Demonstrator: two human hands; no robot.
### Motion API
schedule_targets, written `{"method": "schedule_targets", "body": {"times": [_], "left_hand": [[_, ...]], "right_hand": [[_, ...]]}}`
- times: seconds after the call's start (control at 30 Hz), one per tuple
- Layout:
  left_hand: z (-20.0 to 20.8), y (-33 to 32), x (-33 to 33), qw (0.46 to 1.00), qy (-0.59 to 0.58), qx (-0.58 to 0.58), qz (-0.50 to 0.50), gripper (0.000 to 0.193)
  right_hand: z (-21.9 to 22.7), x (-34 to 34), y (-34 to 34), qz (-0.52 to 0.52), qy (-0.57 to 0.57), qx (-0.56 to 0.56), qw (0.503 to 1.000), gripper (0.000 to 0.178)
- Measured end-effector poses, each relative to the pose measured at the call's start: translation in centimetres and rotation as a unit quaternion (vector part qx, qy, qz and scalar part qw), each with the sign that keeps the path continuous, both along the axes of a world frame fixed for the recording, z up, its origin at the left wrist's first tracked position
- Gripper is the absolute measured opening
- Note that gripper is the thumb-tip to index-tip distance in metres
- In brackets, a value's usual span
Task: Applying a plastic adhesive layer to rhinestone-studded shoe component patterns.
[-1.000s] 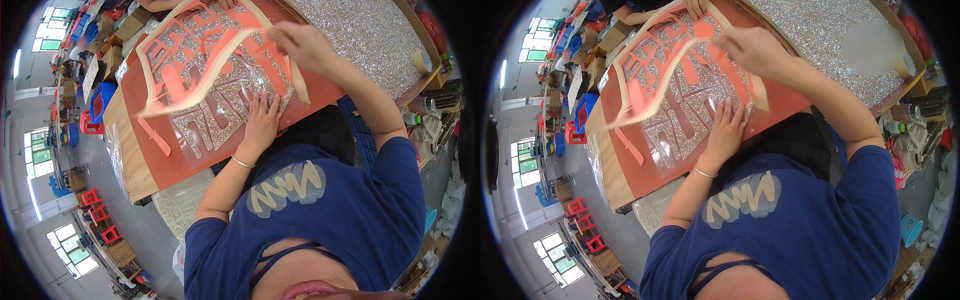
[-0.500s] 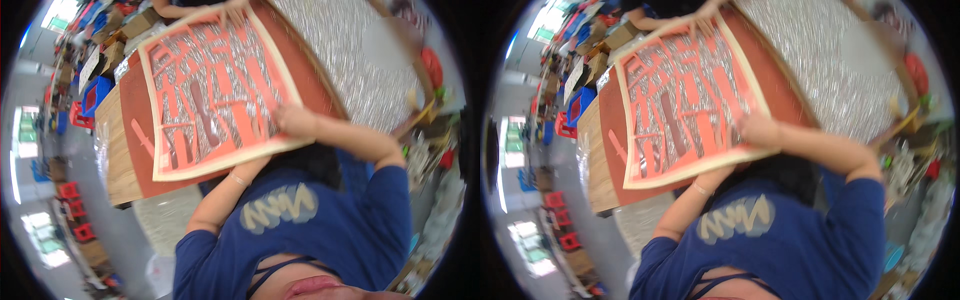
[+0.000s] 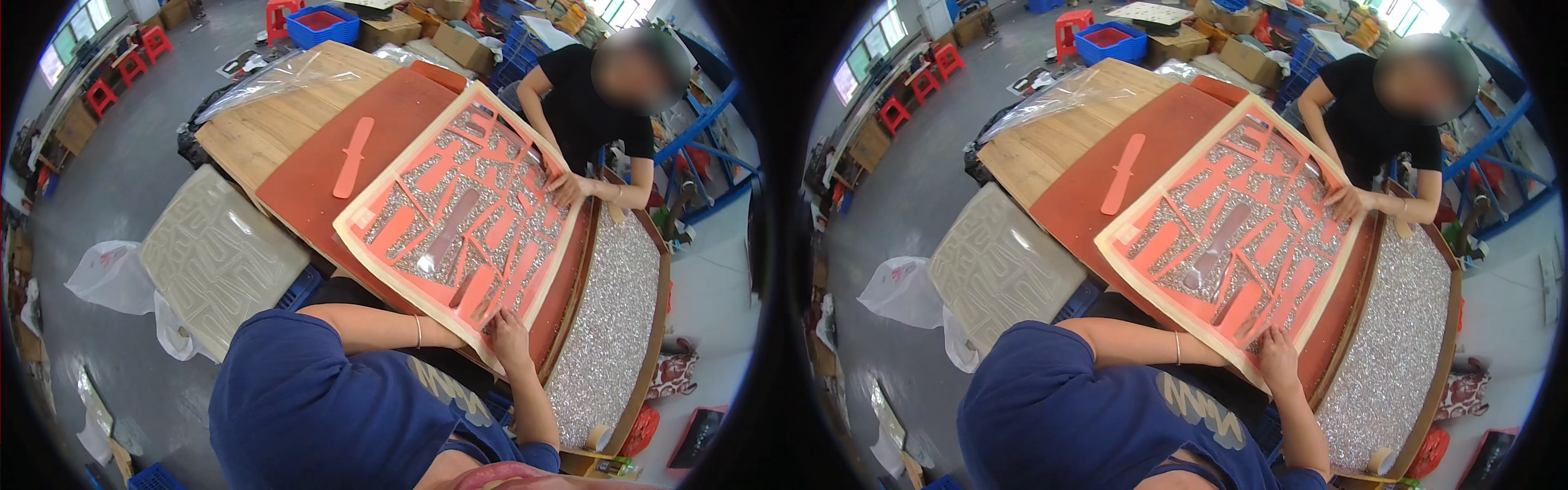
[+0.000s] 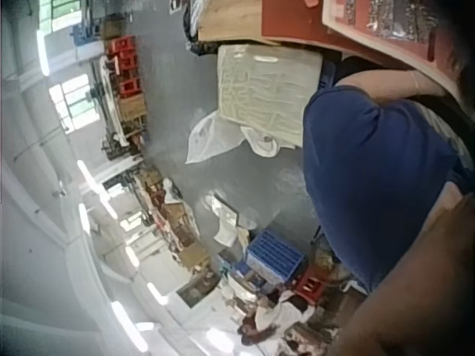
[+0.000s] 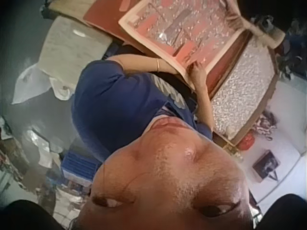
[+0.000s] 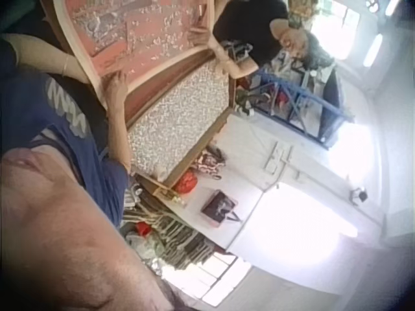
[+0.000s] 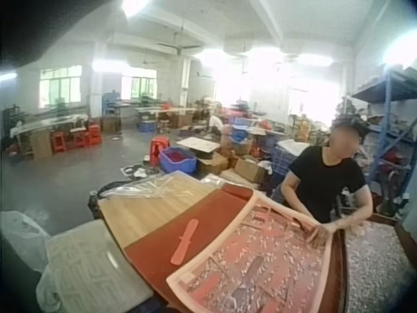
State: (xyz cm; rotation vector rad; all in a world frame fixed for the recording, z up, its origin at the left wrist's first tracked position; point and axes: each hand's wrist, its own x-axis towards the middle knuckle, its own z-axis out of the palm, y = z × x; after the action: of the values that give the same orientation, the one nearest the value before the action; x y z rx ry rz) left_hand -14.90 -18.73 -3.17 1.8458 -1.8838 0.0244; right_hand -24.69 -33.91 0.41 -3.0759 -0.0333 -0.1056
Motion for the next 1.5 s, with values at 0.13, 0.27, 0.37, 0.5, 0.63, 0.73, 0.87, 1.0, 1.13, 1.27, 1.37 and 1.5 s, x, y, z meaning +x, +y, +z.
{"method": "schedule_targets", "body": {"times": [0.13, 0.27, 0.37, 0.5, 0.63, 0.73, 0.87, 1.0, 1.13, 1.27, 1.37, 1.5], "left_hand": [[0.0, 0.4, 0.2, 1.000, 0.002, 0.006, 0.007, 0.045], [-0.3, 0.7, 0.4, 1.000, 0.012, 0.011, 0.009, 0.046], [-0.6, 0.8, 0.3, 1.000, 0.012, 0.017, 0.003, 0.046], [-0.5, 0.5, -0.2, 1.000, 0.005, 0.029, -0.010, 0.047], [-0.1, 0.0, -0.4, 0.999, -0.001, 0.033, -0.013, 0.048], [0.0, -0.2, -0.5, 0.999, -0.007, 0.034, -0.004, 0.048], [-0.1, -0.6, -0.4, 0.999, -0.017, 0.037, 0.024, 0.049], [0.0, -0.9, -0.3, 0.998, -0.023, 0.035, 0.037, 0.050], [0.6, -0.9, 0.1, 0.998, -0.027, 0.031, 0.041, 0.050], [0.8, -0.8, 0.2, 0.998, -0.011, 0.037, 0.053, 0.051], [0.4, -1.1, 0.1, 0.995, -0.026, 0.051, 0.077, 0.056], [-0.6, -1.6, -0.2, 0.997, -0.049, 0.055, 0.028, 0.052]], "right_hand": [[0.9, 0.5, 0.1, -0.020, 0.035, 0.033, 0.999, 0.027], [1.1, 0.7, 0.7, -0.029, 0.063, 0.000, 0.998, 0.032], [0.5, 0.8, 1.7, -0.061, 0.060, -0.036, 0.996, 0.036], [0.0, 0.5, 2.4, -0.087, 0.005, -0.053, 0.995, 0.026], [-0.2, -0.5, 2.3, -0.111, 0.010, -0.080, 0.991, 0.015], [0.2, -0.2, 1.3, -0.099, 0.044, -0.076, 0.991, 0.012], [5.9, 3.1, -4.8, -0.116, -0.059, -0.271, 0.954, 0.008], [18.0, 4.8, -12.9, -0.186, -0.281, -0.217, 0.916, 0.007], [21.7, 2.1, -14.4, -0.083, -0.325, -0.151, 0.930, 0.007], [10.2, -1.3, -12.1, -0.133, -0.014, -0.004, 0.991, 0.010], [4.0, -4.4, -10.1, -0.014, 0.075, -0.119, 0.990, 0.014], [4.0, -7.0, -2.9, -0.087, -0.059, 0.025, 0.994, 0.056]]}}
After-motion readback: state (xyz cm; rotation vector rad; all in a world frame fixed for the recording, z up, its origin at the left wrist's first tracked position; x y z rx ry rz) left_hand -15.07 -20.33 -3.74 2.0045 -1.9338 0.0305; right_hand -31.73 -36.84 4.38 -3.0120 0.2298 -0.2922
